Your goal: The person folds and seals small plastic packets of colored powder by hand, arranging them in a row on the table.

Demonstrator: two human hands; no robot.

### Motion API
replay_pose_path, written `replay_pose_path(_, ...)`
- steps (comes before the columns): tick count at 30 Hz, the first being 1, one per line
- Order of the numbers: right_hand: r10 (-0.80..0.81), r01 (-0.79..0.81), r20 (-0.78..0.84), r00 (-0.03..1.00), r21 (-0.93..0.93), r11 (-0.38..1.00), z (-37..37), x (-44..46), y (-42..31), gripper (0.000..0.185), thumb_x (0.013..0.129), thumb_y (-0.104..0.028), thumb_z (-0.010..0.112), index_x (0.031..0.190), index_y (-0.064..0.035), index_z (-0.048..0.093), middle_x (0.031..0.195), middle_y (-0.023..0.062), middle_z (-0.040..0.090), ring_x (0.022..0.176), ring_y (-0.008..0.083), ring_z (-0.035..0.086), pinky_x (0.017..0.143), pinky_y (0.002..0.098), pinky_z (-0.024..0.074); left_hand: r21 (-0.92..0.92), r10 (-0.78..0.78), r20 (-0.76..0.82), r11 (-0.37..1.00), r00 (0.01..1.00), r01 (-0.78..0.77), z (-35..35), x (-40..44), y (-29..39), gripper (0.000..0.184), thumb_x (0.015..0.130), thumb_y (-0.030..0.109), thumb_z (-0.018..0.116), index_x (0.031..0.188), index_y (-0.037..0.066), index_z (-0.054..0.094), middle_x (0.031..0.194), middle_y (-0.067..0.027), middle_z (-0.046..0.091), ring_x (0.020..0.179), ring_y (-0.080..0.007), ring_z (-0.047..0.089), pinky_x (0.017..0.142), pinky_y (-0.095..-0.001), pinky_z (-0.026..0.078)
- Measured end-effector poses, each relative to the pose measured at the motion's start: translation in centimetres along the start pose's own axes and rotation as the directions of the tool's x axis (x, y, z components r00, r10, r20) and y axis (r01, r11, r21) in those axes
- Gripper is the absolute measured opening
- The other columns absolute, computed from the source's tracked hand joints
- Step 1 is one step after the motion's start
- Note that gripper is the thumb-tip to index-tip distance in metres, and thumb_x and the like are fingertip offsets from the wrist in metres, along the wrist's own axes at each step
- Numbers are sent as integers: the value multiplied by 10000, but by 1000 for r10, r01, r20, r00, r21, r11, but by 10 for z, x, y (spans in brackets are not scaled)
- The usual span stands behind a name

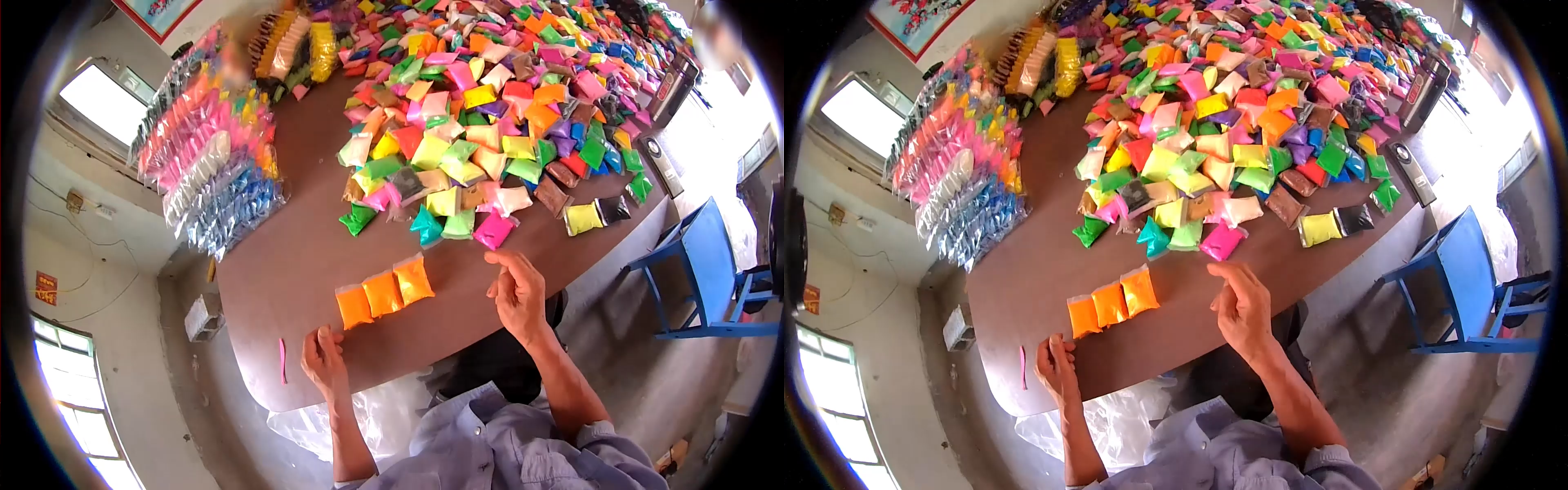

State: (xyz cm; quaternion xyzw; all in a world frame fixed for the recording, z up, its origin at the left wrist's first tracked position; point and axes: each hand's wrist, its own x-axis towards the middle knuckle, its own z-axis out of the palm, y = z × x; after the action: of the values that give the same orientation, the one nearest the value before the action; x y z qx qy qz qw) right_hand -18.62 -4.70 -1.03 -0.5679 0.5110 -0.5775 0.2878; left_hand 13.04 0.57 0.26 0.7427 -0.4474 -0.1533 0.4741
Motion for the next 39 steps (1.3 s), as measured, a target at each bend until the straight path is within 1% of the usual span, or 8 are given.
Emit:
replay_pose_path(3, 38, -39, 44, 998, 21, 999, -7, 1, 2, 374, 883, 188, 407, 1117, 24, 648, 1129, 113, 642, 649, 95, 625, 574, 232, 505, 33, 9, -18, 999, 1000, -8, 2, 0, 1, 259, 1041, 267, 591, 983, 44, 708, 747, -41, 691, 628, -74, 553, 576, -229, 443)
replay_pose_path(13, -134, 134, 22, 991, -32, 990, -11, 7, 12, 356, 779, 214, 516, 1005, -5, 680, 1153, 118, 663, 816, 169, 680, 616, 243, 520, 101, -32, -17, 994, 999, 33, 4, 4, -1, 311, 1046, 333, 565, 984, 64, 708, 745, -32, 671, 627, -68, 558, 571, -213, 444)
replay_pose_path(17, 26, -23, 73, 997, -47, 999, -18, 13, -4, 240, 824, 136, 596, 1004, 0, 678, 1073, 122, 685, 769, 217, 686, 665, 284, 530, 83, -18, -40, 996, 999, 21, 7, 5, 0, 283, 1018, 279, 604, 948, 20, 695, 728, -54, 690, 616, -95, 573, 567, -255, 439)
replay_pose_path(20, -154, 155, 13, 988, -120, 981, -18, 15, 1, 133, 887, -26, 698, 1018, -8, 689, 886, 119, 725, 824, 276, 705, 707, 349, 562, 119, -23, -57, 992, 998, 30, 8, 6, -1, 284, 1021, 282, 602, 944, 23, 689, 721, -52, 682, 605, -92, 562, 562, -248, 433)
replay_pose_path(24, 71, -71, 3, 997, -35, 997, -13, 7, 3, 106, 988, -53, 615, 1057, 7, 668, 817, 104, 741, 811, 250, 728, 702, 330, 561, 61, -6, -41, 998, 999, 9, 9, 5, 5, 282, 1027, 291, 602, 948, 33, 684, 708, -36, 663, 587, -77, 535, 548, -230, 418)
replay_pose_path(30, 115, -115, -15, 993, 18, 993, -14, 4, 11, 142, 1002, -13, 560, 1109, 24, 646, 957, 128, 730, 855, 191, 727, 732, 276, 544, 86, 31, -50, 996, 998, -26, 10, 7, -2, 299, 1032, 316, 604, 949, 40, 686, 706, -37, 658, 587, -80, 540, 548, -230, 427)
replay_pose_path(35, -182, 152, -110, 977, -232, 961, -34, 45, 0, 236, 907, 87, 563, 1117, 10, 641, 1028, 153, 695, 846, 277, 700, 712, 332, 545, 129, 5, -23, 992, 1000, -2, 7, 8, -4, 309, 1048, 314, 576, 962, 41, 693, 705, -40, 650, 589, -86, 555, 550, -228, 435)
replay_pose_path(39, -100, -9, -282, 954, -359, 933, -70, 114, -7, 151, 930, 27, 637, 1073, -22, 647, 987, 124, 690, 874, 244, 697, 691, 322, 546, 121, -32, -19, 992, 999, 34, 7, 7, -4, 364, 1044, 394, 570, 979, 57, 692, 719, -28, 629, 624, -77, 547, 554, -223, 424)
